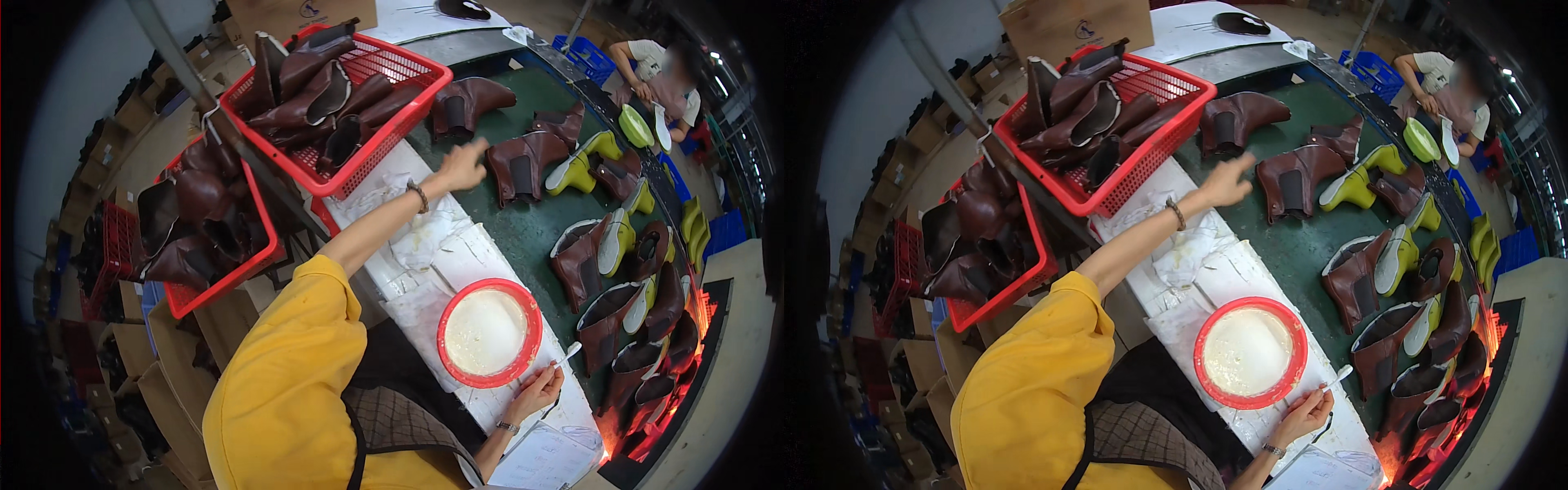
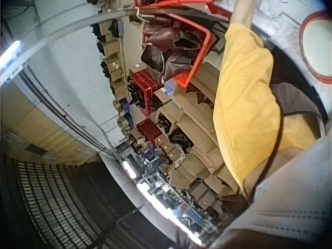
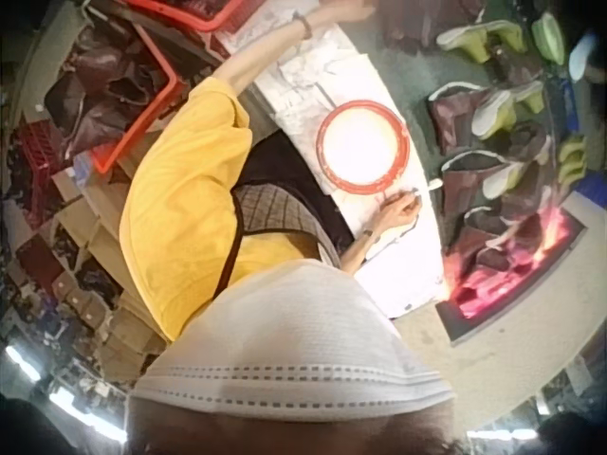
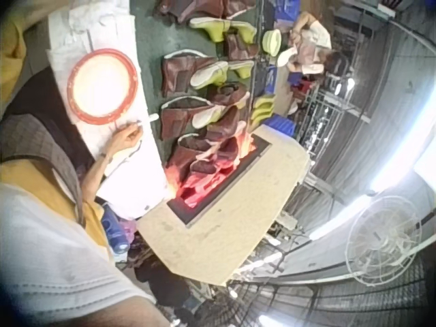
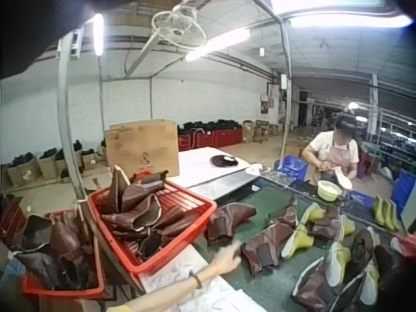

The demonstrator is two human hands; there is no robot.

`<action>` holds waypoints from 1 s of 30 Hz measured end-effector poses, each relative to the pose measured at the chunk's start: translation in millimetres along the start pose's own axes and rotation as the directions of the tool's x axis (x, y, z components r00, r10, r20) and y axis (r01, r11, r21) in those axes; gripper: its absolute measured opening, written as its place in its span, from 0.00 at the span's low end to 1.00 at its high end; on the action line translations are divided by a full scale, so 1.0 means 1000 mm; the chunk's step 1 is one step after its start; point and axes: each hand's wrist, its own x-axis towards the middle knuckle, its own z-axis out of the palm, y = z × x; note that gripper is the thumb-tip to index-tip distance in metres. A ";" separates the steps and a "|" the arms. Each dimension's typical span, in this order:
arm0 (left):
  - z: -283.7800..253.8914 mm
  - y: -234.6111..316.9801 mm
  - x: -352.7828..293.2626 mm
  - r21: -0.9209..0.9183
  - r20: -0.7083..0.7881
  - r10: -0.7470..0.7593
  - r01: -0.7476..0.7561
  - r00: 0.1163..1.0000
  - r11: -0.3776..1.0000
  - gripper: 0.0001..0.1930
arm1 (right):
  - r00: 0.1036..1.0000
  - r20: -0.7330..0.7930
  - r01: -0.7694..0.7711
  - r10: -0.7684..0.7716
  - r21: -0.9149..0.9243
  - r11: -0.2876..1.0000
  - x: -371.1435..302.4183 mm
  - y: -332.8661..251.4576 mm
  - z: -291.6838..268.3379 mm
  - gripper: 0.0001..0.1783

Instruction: Applying adhesive to the edges of boot upper components using a brush and a bowl of glue.

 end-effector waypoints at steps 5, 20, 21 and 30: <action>-0.095 0.073 -0.037 -0.154 -0.099 0.189 -0.203 0.977 0.967 0.09 | 0.999 -0.025 0.041 -0.041 0.002 0.999 0.004 0.011 -0.006 0.13; -0.340 -0.130 0.033 0.259 -0.620 -0.278 0.526 0.734 0.810 0.19 | 0.991 -0.007 0.136 -0.136 -0.077 0.988 0.009 0.021 -0.009 0.12; -0.349 -0.118 0.038 0.315 -0.616 -0.150 0.416 0.774 0.853 0.19 | 0.994 -0.006 0.111 -0.111 -0.028 0.993 0.011 0.026 -0.010 0.12; -0.402 0.101 -0.048 0.458 -0.539 0.423 -0.168 0.728 0.873 0.10 | 0.861 0.333 0.493 -0.384 -0.360 0.792 0.003 -0.072 -0.017 0.09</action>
